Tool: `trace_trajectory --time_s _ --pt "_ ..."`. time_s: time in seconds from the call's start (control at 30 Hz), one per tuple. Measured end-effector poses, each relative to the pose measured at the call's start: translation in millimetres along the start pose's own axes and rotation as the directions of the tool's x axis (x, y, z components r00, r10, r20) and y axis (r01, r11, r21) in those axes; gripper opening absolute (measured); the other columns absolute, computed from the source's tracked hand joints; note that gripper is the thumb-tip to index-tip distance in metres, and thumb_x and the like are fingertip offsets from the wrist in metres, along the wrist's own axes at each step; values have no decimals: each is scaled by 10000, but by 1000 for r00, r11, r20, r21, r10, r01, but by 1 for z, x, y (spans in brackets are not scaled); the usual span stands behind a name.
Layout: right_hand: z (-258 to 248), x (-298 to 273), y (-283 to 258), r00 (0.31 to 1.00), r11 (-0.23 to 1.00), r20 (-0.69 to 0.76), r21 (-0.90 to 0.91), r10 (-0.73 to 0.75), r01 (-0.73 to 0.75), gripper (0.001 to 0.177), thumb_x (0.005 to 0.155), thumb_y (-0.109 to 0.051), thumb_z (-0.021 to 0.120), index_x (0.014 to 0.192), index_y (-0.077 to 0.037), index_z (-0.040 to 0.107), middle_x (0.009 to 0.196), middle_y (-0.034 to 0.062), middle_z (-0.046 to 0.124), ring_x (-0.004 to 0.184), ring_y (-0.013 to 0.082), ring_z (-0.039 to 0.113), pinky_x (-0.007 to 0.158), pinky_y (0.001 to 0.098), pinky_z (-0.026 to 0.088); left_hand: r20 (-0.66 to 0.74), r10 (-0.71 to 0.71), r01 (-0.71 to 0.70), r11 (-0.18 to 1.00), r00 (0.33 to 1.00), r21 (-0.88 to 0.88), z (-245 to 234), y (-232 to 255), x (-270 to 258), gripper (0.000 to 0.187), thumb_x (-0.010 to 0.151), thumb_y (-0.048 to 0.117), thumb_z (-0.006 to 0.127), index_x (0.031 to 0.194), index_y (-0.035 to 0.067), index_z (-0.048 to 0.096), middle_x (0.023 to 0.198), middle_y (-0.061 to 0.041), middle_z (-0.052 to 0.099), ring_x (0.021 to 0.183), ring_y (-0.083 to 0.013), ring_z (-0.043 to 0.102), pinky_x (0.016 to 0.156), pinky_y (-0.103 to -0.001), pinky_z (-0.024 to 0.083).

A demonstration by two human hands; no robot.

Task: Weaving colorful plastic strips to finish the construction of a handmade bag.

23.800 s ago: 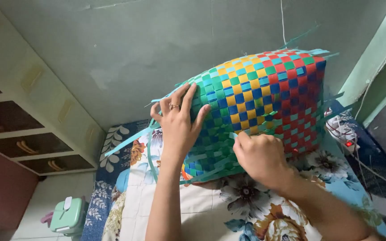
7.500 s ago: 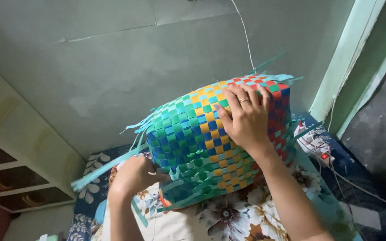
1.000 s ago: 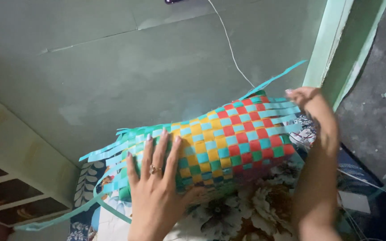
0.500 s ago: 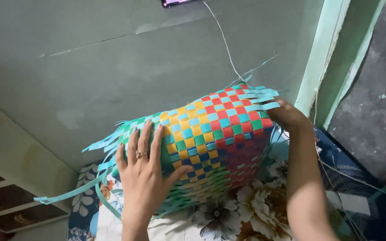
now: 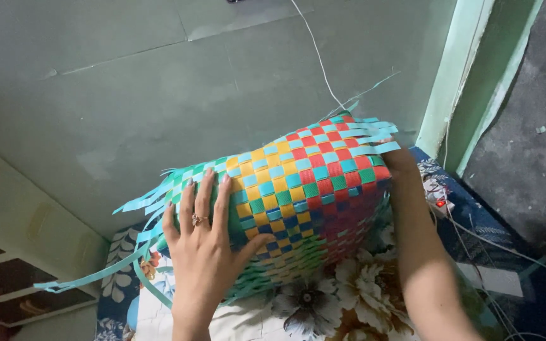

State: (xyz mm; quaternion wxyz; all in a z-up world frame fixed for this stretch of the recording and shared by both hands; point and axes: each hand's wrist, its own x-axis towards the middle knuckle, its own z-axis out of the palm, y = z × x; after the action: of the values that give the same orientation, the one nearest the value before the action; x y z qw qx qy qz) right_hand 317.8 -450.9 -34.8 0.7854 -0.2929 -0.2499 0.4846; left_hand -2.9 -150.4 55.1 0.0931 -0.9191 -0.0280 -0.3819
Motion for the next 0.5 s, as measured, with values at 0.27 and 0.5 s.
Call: trace_trajectory --time_s 0.27,0.5 --pt "-6 0 7 910 813 382 472 161 -341 357 997 -513 671 1035 -168 585 907 -26 642 758 78 601 667 225 484 4 -3 2 1000 1000 16 2 2 0 1071 784 833 632 1592 181 365 1651 -65 377 1490 -325 381 1165 -560 303" --pt "-5 -2 2 713 422 696 625 79 -657 368 1027 -551 673 984 -206 553 812 -65 616 655 40 579 578 185 465 27 -35 35 999 999 -19 3 5 2 1046 793 831 602 1589 195 364 1642 -53 386 1489 -319 379 1176 -550 284"
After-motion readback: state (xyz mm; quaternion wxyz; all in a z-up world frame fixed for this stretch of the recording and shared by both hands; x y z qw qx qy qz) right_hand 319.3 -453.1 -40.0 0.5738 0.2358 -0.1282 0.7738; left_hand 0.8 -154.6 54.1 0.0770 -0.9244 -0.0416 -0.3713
